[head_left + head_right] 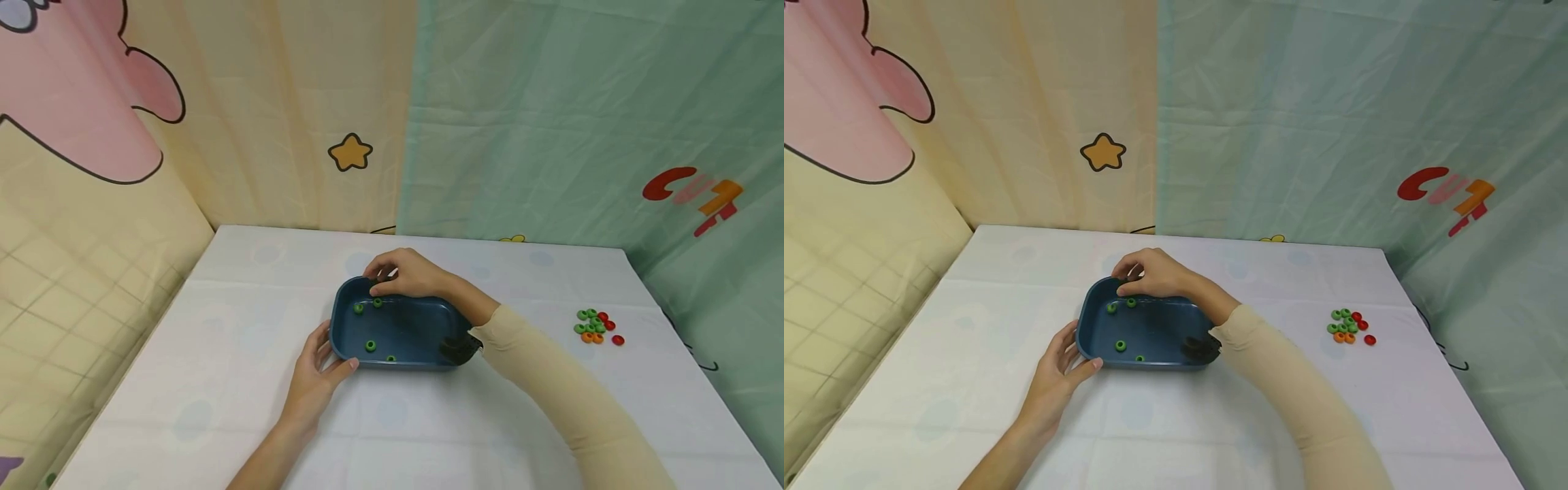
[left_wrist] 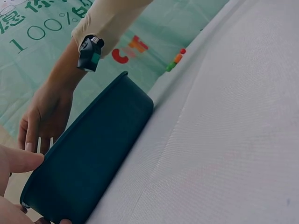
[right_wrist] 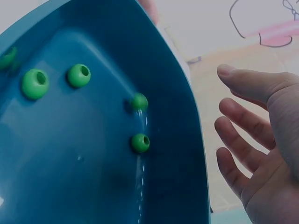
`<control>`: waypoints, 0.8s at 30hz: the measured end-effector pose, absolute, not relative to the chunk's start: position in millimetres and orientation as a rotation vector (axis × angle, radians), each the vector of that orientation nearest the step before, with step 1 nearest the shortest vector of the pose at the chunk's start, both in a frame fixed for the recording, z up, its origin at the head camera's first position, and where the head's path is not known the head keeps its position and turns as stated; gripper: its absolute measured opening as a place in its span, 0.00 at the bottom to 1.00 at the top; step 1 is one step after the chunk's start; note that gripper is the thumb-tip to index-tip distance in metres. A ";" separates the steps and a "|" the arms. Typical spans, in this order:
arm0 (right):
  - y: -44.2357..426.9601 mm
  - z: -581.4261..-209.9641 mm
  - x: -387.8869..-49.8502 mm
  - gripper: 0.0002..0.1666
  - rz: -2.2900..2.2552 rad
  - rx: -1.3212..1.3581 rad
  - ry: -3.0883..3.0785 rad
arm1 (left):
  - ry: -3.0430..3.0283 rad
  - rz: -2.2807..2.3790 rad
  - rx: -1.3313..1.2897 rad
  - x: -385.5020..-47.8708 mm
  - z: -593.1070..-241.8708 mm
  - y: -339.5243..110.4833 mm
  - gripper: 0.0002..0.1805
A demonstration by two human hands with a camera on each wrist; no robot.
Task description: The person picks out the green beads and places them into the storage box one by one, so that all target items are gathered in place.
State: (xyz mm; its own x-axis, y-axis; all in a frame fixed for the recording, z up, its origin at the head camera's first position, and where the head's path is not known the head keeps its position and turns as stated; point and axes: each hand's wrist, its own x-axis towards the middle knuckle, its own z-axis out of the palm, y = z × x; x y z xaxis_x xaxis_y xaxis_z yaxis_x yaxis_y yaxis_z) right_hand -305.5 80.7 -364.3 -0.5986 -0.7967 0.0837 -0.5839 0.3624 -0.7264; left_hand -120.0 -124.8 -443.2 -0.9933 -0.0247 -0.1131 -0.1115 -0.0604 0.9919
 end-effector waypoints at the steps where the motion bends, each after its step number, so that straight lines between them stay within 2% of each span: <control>1: 83.2 -364.7 -305.6 0.18 -1.068 -1.220 2.352 | 2.113 2.238 -0.154 -119.9 -443.2 -124.4 0.47; 24: 156.6 -366.6 -293.3 0.18 -1.171 -0.991 2.408 | 2.117 2.244 -0.174 -123.0 -446.6 -126.6 0.48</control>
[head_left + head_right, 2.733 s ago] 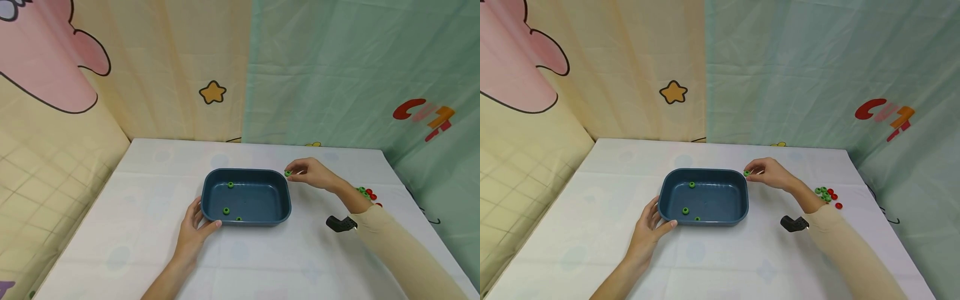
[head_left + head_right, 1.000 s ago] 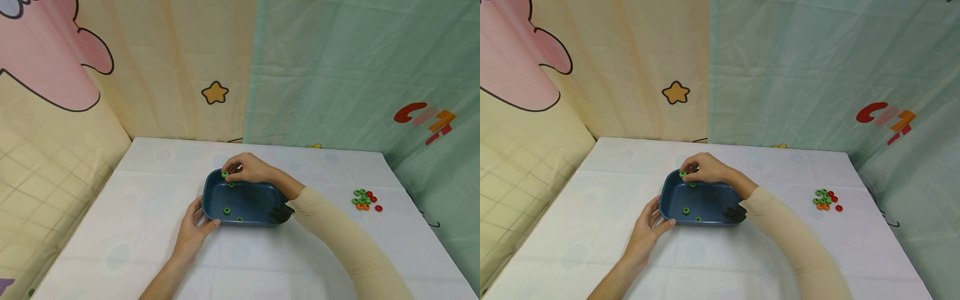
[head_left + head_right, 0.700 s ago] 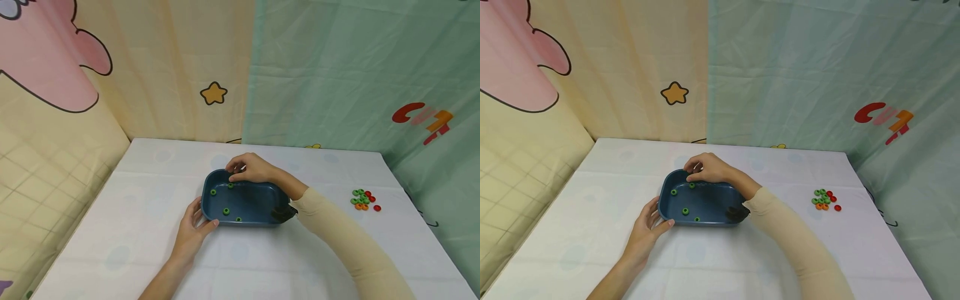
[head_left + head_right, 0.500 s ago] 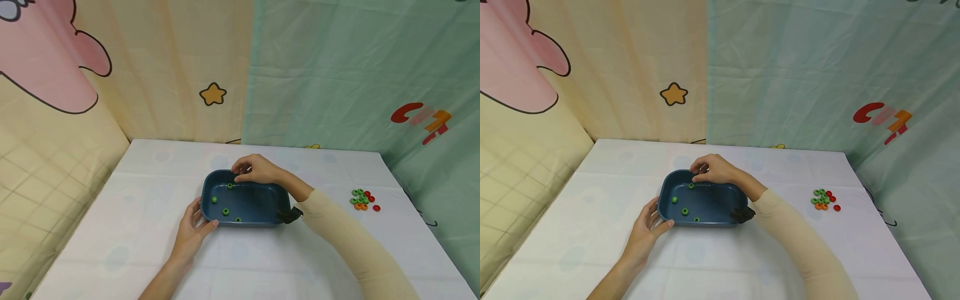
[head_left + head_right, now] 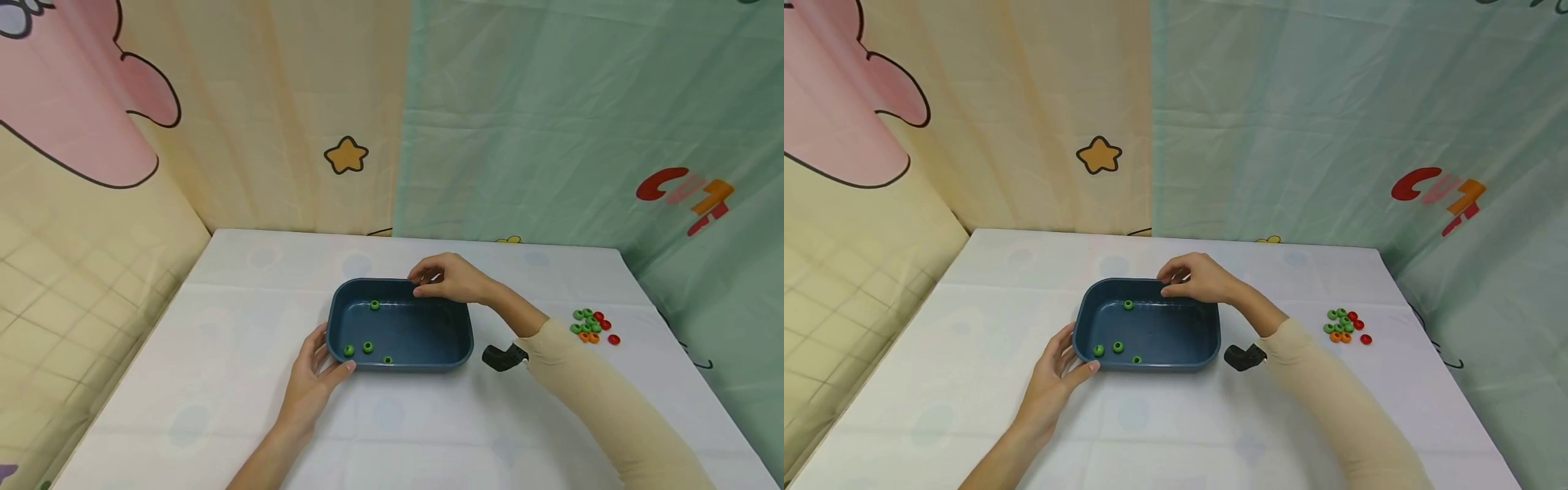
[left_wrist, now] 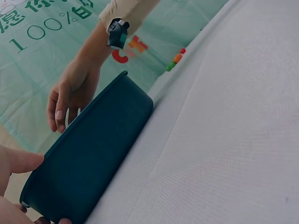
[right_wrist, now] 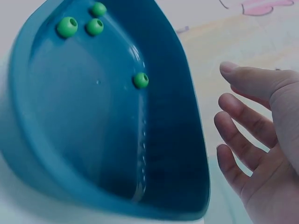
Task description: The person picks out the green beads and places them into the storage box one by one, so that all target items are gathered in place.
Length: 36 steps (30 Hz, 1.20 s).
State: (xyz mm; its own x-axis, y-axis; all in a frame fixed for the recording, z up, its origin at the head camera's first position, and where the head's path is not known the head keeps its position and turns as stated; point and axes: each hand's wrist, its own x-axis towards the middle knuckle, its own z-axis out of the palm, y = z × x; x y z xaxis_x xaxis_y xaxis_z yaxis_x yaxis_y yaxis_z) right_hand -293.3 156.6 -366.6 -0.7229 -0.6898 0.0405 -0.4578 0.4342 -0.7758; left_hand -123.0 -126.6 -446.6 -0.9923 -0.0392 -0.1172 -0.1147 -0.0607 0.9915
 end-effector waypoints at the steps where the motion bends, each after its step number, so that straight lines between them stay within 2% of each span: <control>1: 160.2 -366.3 -292.5 0.18 -1.174 -0.977 2.415 | 2.116 2.244 -0.174 -123.1 -446.5 -126.5 0.48; 23: 237.2 -369.4 -279.0 0.18 -1.230 -0.747 2.551 | 2.143 2.213 -0.174 -121.8 -445.4 -125.2 0.47; 36: 294.9 -371.6 -270.1 0.22 -1.201 -0.550 2.681 | 2.145 2.221 -0.173 -121.2 -444.0 -124.8 0.47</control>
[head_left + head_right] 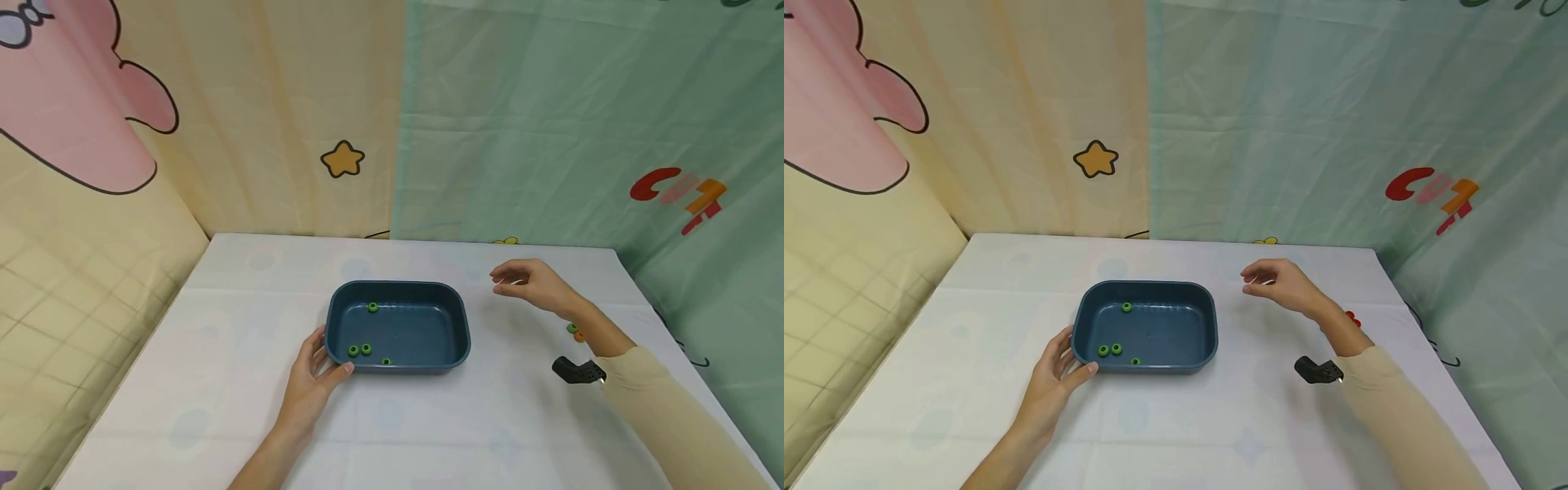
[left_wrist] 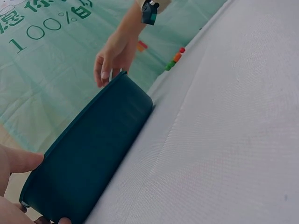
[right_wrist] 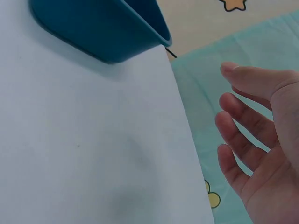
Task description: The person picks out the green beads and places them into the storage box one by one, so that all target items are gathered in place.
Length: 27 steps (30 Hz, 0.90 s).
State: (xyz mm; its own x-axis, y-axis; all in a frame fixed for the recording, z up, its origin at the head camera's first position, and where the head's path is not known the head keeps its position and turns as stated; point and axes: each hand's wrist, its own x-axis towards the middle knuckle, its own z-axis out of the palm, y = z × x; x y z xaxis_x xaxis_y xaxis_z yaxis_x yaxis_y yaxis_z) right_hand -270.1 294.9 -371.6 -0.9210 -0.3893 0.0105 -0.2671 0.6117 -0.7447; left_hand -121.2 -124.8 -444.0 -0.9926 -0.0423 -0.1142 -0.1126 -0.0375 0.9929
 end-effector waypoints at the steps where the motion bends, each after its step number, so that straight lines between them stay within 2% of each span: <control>1: 299.5 -372.1 -269.3 0.22 -1.206 -0.530 2.686 | 2.144 2.220 -0.178 -121.0 -443.6 -124.8 0.47; 20: 387.2 -388.5 -239.6 0.30 -1.142 -0.192 2.843 | 2.153 2.201 -0.193 -120.3 -445.6 -127.0 0.48; 27: 429.7 -405.3 -225.8 0.32 -1.109 -0.025 2.915 | 2.146 2.206 -0.185 -122.0 -445.6 -126.7 0.47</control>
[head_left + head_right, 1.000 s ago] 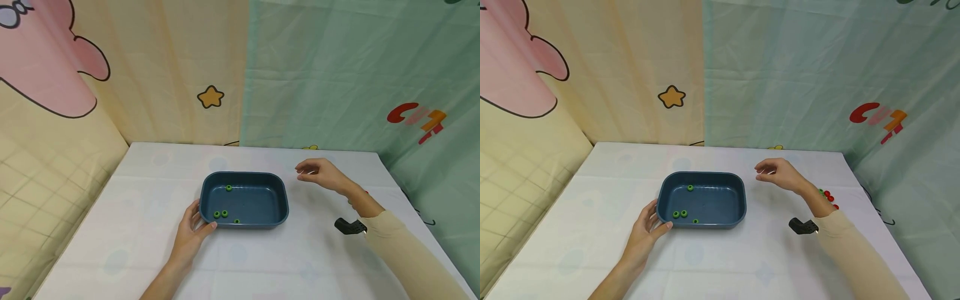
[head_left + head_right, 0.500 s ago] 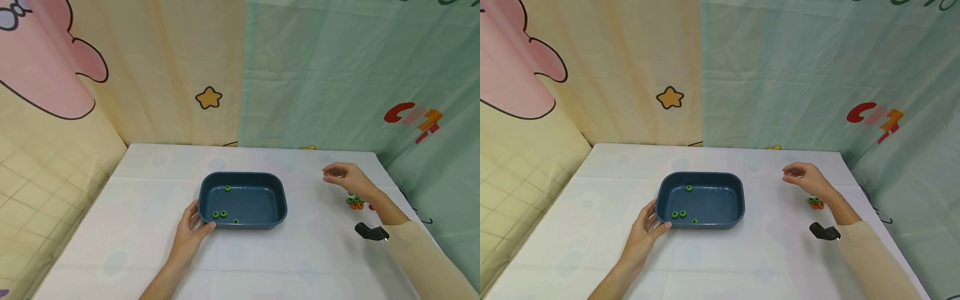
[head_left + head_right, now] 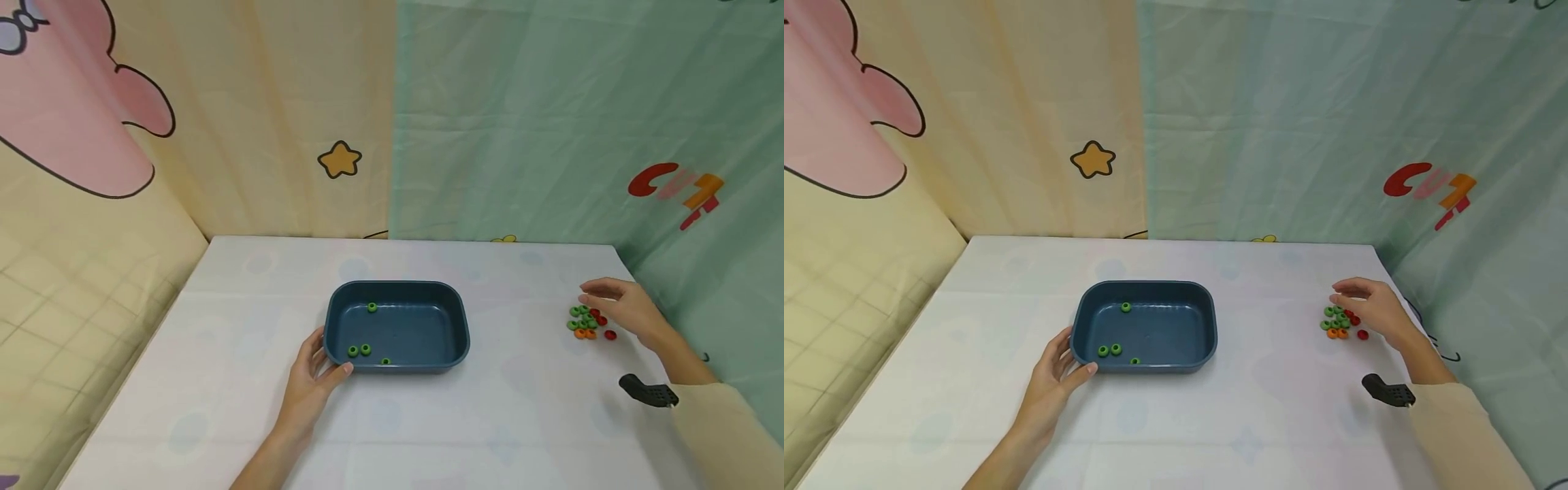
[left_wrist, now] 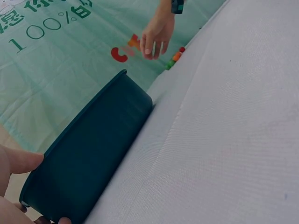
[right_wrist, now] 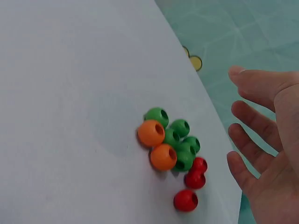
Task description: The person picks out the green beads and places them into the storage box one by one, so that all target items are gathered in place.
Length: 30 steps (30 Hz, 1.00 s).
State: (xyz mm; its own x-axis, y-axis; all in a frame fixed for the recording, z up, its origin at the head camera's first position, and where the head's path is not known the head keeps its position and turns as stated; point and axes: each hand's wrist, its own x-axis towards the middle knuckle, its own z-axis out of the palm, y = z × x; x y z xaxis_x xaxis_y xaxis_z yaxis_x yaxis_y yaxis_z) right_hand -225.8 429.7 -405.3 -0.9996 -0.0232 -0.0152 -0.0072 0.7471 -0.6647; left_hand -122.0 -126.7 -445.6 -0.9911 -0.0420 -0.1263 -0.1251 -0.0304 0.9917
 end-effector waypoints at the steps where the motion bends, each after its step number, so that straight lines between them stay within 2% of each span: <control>1: 435.4 -408.7 -223.2 0.33 -1.116 -0.001 2.910 | 2.145 2.208 -0.180 -122.2 -445.6 -126.6 0.48; 9: 465.0 -437.5 -203.3 0.36 -1.168 0.110 2.869 | 2.159 2.205 -0.172 -123.3 -446.0 -125.3 0.47; 16: 464.5 -457.5 -202.0 0.26 -1.192 -0.008 2.940 | 2.174 2.201 -0.174 -121.3 -444.8 -125.7 0.46; 30: 465.6 -460.9 -201.3 0.27 -1.094 -0.060 2.952 | 2.183 2.190 -0.179 -121.9 -445.6 -125.3 0.47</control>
